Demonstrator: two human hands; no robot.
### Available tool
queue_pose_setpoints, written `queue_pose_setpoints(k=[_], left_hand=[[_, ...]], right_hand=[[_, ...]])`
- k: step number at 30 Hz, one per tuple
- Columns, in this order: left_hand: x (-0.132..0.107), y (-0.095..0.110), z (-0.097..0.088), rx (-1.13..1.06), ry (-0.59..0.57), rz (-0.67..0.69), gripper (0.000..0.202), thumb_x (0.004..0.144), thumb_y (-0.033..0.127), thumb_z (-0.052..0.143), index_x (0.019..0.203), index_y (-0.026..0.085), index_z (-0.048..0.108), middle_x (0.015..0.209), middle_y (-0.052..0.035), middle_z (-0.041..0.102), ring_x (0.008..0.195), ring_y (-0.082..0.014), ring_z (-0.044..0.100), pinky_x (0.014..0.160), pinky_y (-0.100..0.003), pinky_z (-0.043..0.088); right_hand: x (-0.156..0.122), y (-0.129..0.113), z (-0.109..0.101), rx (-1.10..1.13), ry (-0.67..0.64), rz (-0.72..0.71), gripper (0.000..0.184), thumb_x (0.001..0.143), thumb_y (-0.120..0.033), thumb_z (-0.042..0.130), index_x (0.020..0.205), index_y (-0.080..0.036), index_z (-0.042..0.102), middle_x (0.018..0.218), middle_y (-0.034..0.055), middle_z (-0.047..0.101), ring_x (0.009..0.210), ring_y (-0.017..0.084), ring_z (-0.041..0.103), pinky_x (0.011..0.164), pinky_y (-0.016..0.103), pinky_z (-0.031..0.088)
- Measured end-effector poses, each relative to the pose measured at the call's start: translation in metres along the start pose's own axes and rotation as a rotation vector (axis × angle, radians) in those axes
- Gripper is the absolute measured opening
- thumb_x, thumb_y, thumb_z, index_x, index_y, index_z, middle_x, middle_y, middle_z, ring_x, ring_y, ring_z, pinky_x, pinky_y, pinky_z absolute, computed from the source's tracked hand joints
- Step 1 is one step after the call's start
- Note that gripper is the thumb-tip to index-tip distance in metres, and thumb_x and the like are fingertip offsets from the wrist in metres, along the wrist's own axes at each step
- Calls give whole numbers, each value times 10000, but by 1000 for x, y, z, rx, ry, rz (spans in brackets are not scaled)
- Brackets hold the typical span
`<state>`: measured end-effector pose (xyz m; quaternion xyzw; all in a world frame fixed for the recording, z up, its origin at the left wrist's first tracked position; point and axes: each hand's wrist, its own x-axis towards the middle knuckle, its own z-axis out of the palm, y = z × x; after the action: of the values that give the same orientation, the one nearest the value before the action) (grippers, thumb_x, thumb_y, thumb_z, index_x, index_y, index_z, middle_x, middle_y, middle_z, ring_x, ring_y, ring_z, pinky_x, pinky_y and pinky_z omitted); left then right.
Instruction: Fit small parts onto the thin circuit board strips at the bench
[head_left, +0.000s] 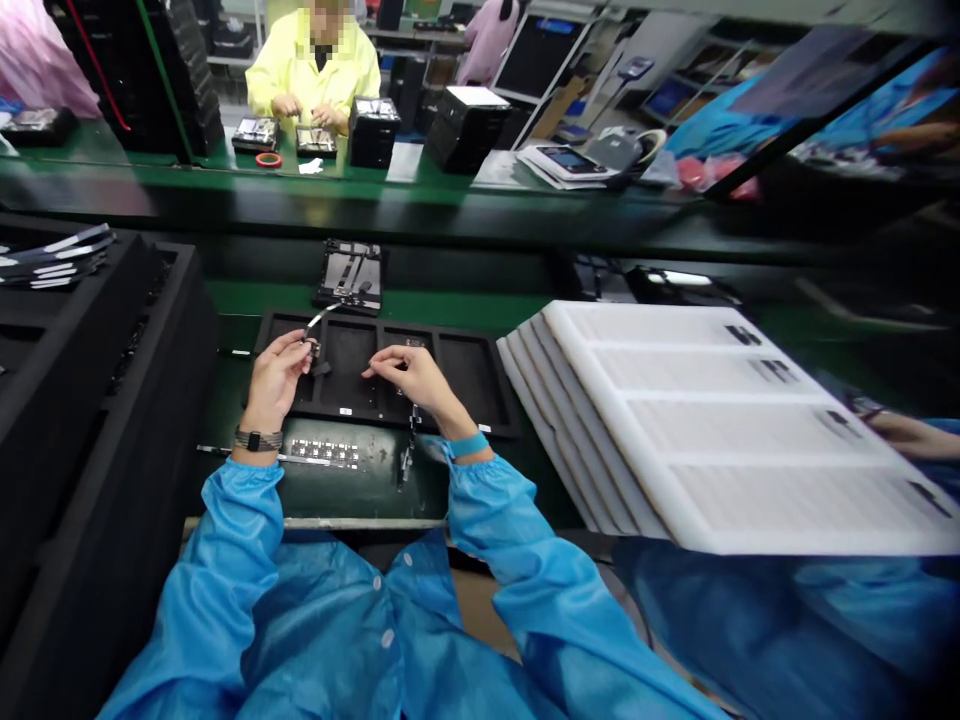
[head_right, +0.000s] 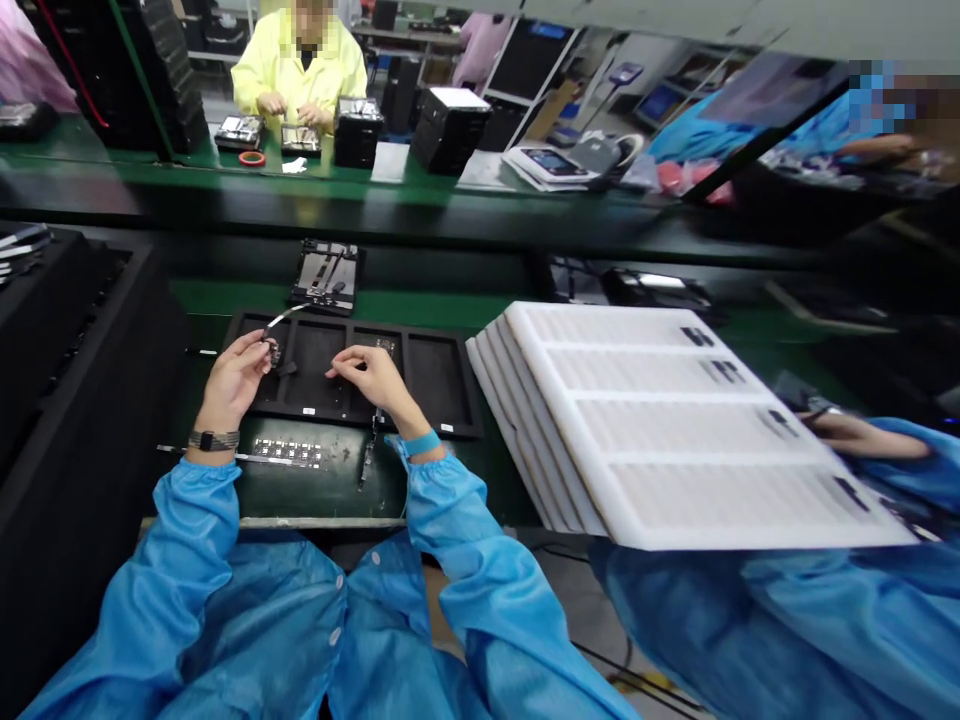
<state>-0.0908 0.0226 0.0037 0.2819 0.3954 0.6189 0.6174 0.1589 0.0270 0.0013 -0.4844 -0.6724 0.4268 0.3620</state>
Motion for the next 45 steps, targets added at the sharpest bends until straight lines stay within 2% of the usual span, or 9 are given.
queue_pose_setpoints(k=[6, 16, 25, 32, 36, 45], left_hand=[[-13, -20, 23, 205, -37, -27, 382, 575, 235, 929, 865, 149, 695, 720, -26, 729, 661, -139, 668, 601, -248, 493], [-17, -25, 28, 437, -124, -47, 353, 593, 289, 929, 850, 152, 730, 691, -25, 722, 639, -160, 662, 583, -267, 487], [-16, -27, 25, 486, -180, -61, 369, 569, 308, 956, 822, 156, 734, 671, -28, 731, 589, -159, 652, 621, -305, 539], [-18, -27, 25, 502, -182, -65, 420, 555, 340, 979, 829, 147, 727, 677, -37, 738, 612, -175, 683, 668, -318, 552], [-21, -25, 27, 551, -171, -50, 424, 543, 339, 981, 819, 151, 719, 661, -17, 736, 617, -168, 687, 676, -307, 547], [-21, -20, 28, 451, -211, -178, 468, 511, 318, 1000, 832, 141, 709, 651, -12, 739, 609, -183, 710, 694, -339, 586]], right_hand=[[-15, -5, 13, 106, -41, -32, 324, 899, -490, 735, 922, -167, 755, 878, 111, 839, 863, 252, 782, 874, 365, 559], [-22, 0, 17, 97, -70, -52, 237, 930, -394, 687, 924, -170, 764, 847, 87, 827, 829, 233, 761, 803, 338, 547], [-24, -2, 14, 86, -138, -12, 226, 923, -376, 686, 891, -164, 758, 817, 81, 819, 815, 226, 752, 755, 316, 527], [-23, -2, 12, 69, -136, -15, 227, 929, -375, 706, 869, -165, 769, 826, 81, 826, 831, 226, 758, 845, 340, 541], [-23, -1, 12, 64, -136, 0, 219, 920, -366, 708, 855, -165, 766, 799, 75, 820, 820, 223, 757, 827, 333, 542], [-27, -5, 10, 181, -139, -15, 188, 886, -361, 744, 881, -175, 773, 842, 71, 830, 855, 231, 774, 850, 345, 554]])
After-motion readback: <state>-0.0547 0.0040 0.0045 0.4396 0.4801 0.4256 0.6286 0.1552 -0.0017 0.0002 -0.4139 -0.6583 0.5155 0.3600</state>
